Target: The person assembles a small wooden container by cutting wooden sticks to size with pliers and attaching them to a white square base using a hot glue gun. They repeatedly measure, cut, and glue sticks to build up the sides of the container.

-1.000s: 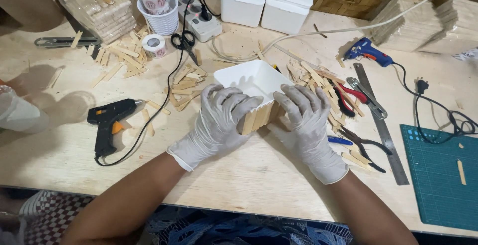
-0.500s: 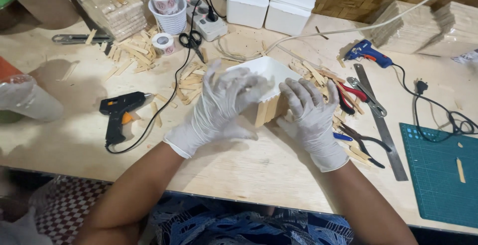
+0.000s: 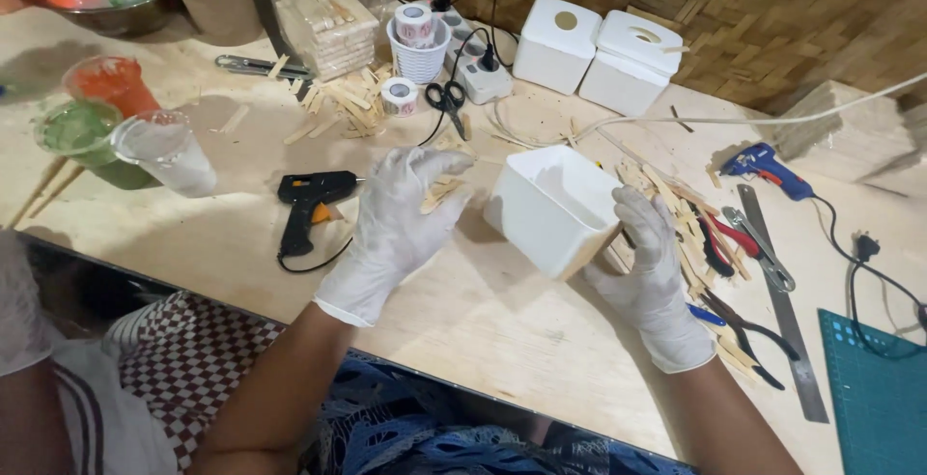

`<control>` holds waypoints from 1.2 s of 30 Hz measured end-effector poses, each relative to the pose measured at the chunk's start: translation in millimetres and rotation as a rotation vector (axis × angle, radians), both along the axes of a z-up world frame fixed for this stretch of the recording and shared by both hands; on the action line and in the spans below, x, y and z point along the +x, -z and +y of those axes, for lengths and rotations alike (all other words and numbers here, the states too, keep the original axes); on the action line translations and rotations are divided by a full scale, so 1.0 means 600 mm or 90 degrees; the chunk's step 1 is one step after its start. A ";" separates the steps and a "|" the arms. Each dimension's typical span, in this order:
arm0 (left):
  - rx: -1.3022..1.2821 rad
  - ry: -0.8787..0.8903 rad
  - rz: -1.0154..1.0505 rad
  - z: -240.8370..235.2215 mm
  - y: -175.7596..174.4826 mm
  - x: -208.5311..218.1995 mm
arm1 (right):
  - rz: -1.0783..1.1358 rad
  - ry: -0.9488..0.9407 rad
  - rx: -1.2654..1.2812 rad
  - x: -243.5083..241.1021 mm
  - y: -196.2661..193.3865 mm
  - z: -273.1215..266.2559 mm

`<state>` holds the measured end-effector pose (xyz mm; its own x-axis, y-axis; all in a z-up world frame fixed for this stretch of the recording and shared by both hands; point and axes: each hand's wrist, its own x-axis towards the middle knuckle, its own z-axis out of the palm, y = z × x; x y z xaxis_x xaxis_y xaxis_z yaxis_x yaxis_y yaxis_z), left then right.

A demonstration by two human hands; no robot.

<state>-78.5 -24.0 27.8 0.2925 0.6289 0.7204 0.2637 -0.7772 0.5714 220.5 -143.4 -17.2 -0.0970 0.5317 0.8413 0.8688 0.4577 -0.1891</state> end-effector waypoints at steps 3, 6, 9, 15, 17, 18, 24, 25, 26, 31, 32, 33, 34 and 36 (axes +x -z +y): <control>-0.134 0.159 0.032 -0.018 -0.033 -0.030 | 0.112 -0.084 -0.058 -0.021 -0.023 0.006; -0.192 0.358 0.117 -0.029 -0.067 -0.039 | 0.291 -0.196 -0.150 -0.027 -0.022 -0.040; -0.153 0.369 0.129 -0.045 -0.078 -0.019 | 0.470 -0.302 -0.245 -0.039 -0.027 -0.075; -0.156 0.445 0.023 -0.058 -0.039 0.017 | 0.833 -0.501 -0.428 -0.061 -0.089 -0.036; -0.224 0.472 0.015 -0.054 -0.039 0.029 | 0.929 -0.547 -0.470 -0.066 -0.099 -0.042; -0.291 0.495 0.006 -0.052 -0.039 0.036 | 1.023 -0.595 -0.514 -0.067 -0.104 -0.045; -0.573 0.461 -0.130 -0.037 0.034 0.113 | 1.138 -0.521 -0.508 -0.008 -0.026 -0.022; -0.574 0.465 -0.129 -0.040 0.023 0.115 | 1.139 -0.519 -0.505 -0.035 -0.071 -0.025; -0.587 0.450 -0.132 -0.043 0.011 0.117 | 1.169 -0.670 -0.556 -0.063 -0.117 -0.028; -0.571 0.315 -0.138 -0.041 -0.017 0.128 | 1.226 -0.442 -0.462 0.032 0.016 0.002; -0.553 0.304 -0.132 -0.042 -0.025 0.129 | 1.136 -0.432 -0.413 0.031 0.014 0.001; -0.534 0.289 -0.126 -0.041 -0.034 0.127 | 1.046 -0.424 -0.366 0.028 0.012 0.004; -0.533 0.284 -0.127 -0.042 -0.032 0.134 | 1.047 -0.428 -0.370 0.019 -0.019 0.001; -0.398 0.177 0.011 -0.043 -0.026 0.137 | 0.915 -0.069 -0.446 -0.008 -0.077 0.002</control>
